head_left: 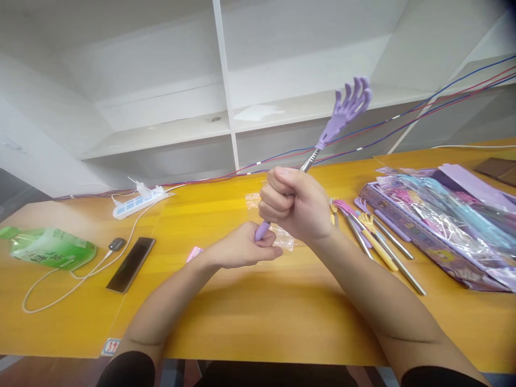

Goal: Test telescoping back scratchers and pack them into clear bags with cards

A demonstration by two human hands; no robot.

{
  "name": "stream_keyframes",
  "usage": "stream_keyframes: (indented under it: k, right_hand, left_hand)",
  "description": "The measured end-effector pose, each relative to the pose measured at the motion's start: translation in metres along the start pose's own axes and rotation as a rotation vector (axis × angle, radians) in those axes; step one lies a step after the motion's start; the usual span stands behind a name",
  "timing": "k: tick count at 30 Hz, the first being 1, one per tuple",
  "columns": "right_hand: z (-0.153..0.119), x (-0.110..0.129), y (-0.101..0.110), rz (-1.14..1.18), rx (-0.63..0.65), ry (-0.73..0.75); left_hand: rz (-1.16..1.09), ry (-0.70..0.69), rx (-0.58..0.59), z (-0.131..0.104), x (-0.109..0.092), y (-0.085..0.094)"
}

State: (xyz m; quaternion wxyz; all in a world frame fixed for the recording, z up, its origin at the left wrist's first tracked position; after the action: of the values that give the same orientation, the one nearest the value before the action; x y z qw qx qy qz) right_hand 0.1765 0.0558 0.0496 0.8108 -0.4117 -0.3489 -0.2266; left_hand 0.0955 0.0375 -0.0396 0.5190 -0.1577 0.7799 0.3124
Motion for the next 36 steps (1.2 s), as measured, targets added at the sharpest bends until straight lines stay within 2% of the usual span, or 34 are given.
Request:
stream_keyframes:
  k: [6, 11, 15, 18, 20, 25, 27, 30, 33, 36]
  right_hand:
    - [0.003, -0.003, 0.005, 0.035, -0.017, -0.023]
    - [0.001, -0.013, -0.002, 0.11, 0.04, -0.093]
    - [0.003, -0.016, -0.003, 0.086, 0.029, -0.049]
    - [0.006, -0.005, 0.001, 0.027, 0.0, 0.029]
    - [0.006, 0.013, 0.008, -0.005, -0.069, 0.094]
    - [-0.004, 0.071, 0.039, -0.063, -0.336, 0.313]
    - [-0.008, 0.085, 0.053, -0.106, -0.405, 0.386]
    - [-0.01, 0.097, 0.073, -0.255, -0.471, 0.547]
    - [-0.012, 0.099, 0.083, -0.498, -0.529, 0.727]
    - [-0.005, 0.087, 0.085, -0.629, -0.52, 0.691]
  left_hand:
    - [-0.215, 0.047, 0.095, 0.0, 0.003, -0.009]
    - [-0.448, 0.031, 0.219, 0.0, 0.004, -0.024]
    - [-0.383, 0.003, 0.17, 0.0, 0.002, -0.015]
    - [-0.266, 0.019, 0.114, -0.002, 0.001, -0.002]
    - [-0.157, 0.015, 0.059, -0.003, -0.001, 0.007]
    - [0.279, -0.054, -0.163, -0.01, -0.011, 0.033]
    - [0.349, -0.101, -0.251, -0.016, -0.018, 0.045]
    - [0.285, -0.211, -0.457, -0.032, -0.029, 0.074]
    - [0.074, -0.348, -0.638, -0.051, -0.034, 0.104]
    - [-0.089, -0.523, -0.751, -0.065, -0.038, 0.123]
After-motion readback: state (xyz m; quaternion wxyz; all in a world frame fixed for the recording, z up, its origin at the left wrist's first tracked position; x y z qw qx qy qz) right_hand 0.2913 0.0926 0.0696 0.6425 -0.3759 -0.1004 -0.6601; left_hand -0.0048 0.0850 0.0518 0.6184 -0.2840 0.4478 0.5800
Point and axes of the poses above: each hand's wrist, its own z-axis towards the middle knuckle, its own y-axis out of the back of the hand, x = y × z, the point moved 8 cm from there along z, towards the middle knuckle, and after that the axes turned 2 degrees about z, right-handed, at the moved point
